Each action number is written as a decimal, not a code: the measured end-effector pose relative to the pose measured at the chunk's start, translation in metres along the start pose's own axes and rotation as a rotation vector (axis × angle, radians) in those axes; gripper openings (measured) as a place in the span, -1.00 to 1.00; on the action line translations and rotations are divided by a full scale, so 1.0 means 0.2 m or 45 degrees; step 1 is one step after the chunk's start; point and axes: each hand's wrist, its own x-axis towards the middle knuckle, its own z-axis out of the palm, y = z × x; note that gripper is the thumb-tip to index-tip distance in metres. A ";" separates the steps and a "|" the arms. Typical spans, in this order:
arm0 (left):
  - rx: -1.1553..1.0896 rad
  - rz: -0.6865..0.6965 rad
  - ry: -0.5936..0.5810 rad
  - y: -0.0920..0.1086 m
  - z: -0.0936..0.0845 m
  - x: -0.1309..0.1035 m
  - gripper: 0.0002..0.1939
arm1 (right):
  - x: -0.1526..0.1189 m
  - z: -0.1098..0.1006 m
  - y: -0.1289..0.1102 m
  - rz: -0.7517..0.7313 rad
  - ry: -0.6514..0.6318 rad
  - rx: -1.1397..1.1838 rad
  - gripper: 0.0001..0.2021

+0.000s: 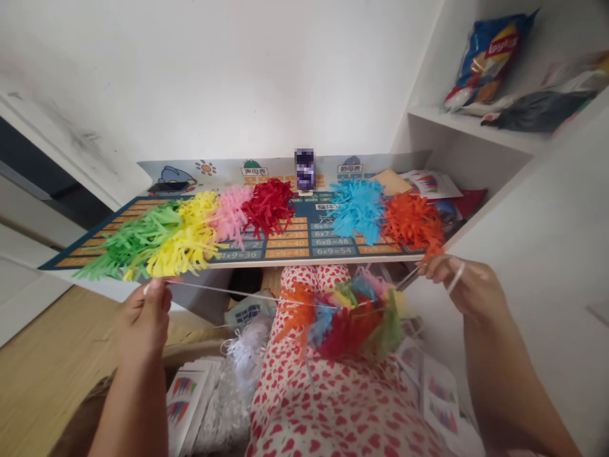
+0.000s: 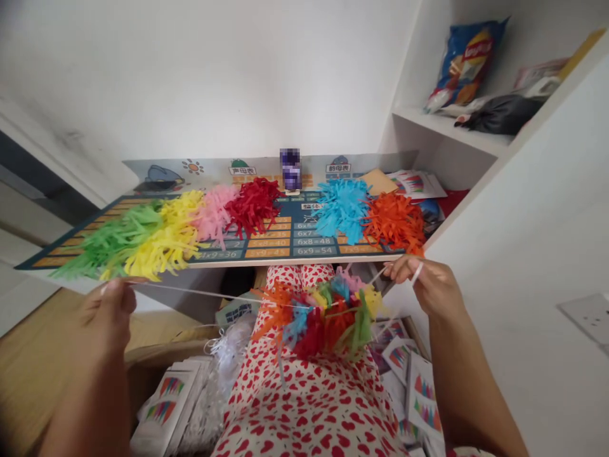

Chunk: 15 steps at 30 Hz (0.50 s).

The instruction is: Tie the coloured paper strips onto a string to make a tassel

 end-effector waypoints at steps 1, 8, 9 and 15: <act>0.055 0.065 0.001 0.00 0.00 0.01 -0.63 | 0.00 0.00 -0.01 0.000 -0.011 -0.006 -0.57; -0.460 0.088 -0.269 0.08 0.24 -0.09 -0.66 | 0.02 0.20 -0.07 -0.021 -0.406 0.123 -0.51; -0.532 0.031 -0.403 0.09 0.31 -0.16 -0.68 | 0.02 0.25 -0.07 -0.014 -0.504 0.140 -0.50; 0.168 0.268 -1.560 0.00 0.77 -0.58 -0.70 | 0.03 0.50 -0.06 -0.051 -0.800 0.332 -0.52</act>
